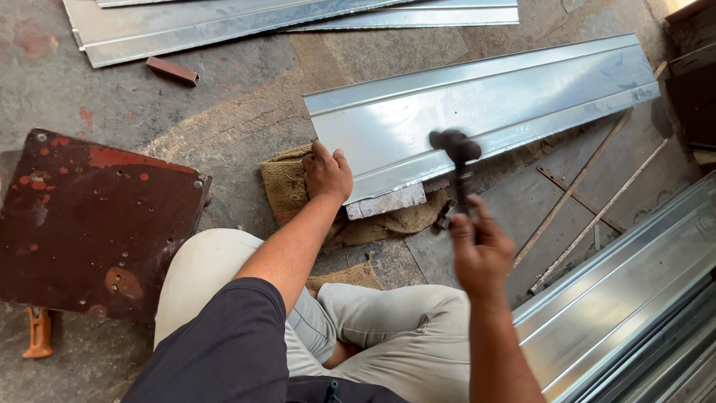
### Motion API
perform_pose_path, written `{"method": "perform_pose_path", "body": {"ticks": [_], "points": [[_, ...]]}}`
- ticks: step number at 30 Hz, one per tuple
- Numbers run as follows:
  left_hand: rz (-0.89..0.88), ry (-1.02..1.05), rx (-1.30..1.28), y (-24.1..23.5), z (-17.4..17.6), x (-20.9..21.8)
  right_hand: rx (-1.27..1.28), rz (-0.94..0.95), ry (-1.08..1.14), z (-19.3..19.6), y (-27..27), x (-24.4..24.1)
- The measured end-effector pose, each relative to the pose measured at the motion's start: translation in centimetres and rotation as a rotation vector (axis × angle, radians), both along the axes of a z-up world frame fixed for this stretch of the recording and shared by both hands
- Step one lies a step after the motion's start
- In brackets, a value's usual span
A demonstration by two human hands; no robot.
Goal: The person hammers a long metal panel positioned over a wooden block. They strike the metal at various points along its length using a hammer.
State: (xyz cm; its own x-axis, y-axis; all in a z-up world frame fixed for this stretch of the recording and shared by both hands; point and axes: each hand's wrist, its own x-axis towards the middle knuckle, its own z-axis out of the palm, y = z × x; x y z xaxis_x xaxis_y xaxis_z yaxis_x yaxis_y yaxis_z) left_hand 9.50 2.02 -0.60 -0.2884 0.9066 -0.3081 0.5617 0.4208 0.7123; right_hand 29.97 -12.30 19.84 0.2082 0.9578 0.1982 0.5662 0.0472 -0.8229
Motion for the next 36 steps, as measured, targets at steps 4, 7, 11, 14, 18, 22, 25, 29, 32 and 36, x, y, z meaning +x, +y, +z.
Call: {"method": "perform_pose_path", "body": {"ticks": [4, 7, 11, 14, 18, 22, 25, 29, 32, 36], "points": [[-0.038, 0.035, 0.093, 0.1, 0.6, -0.6, 0.501, 0.07, 0.166, 7.6, -1.1, 1.7], [-0.027, 0.04, 0.129, -0.5, 0.0, -0.3, 0.668, 0.042, 0.25, 5.8, -3.3, 1.7], [-0.039, -0.012, 0.043, -0.1, 0.5, -0.5, 0.289, 0.126, 0.431, -5.3, -3.2, -1.5], [-0.001, 0.041, 0.14, -0.3, 0.2, -0.1, -0.42, 0.024, -0.197, -7.4, -3.1, -2.8], [-0.005, 0.051, 0.067, 0.0, 0.0, 0.1, -0.017, 0.044, -0.016, -1.9, -1.2, -1.1], [0.013, 0.084, 0.065, 0.9, 1.5, 0.6, 0.426, 0.073, 0.229, 4.9, -0.6, -0.4], [-0.007, 0.08, 0.015, 0.2, 1.7, 0.5, 0.595, 0.124, 0.355, 3.9, -2.2, -0.4], [-0.048, 0.036, -0.067, 0.3, 2.9, 0.0, 0.301, 0.081, -0.047, -5.3, -3.3, -3.8], [-0.086, 0.04, -0.106, 0.0, 3.8, -0.2, -0.329, -0.017, -0.134, -6.5, -2.9, -4.0], [-0.098, 0.081, -0.092, 0.4, 3.4, -0.3, -0.087, 0.007, 0.042, -1.8, -2.1, -3.5]]}}
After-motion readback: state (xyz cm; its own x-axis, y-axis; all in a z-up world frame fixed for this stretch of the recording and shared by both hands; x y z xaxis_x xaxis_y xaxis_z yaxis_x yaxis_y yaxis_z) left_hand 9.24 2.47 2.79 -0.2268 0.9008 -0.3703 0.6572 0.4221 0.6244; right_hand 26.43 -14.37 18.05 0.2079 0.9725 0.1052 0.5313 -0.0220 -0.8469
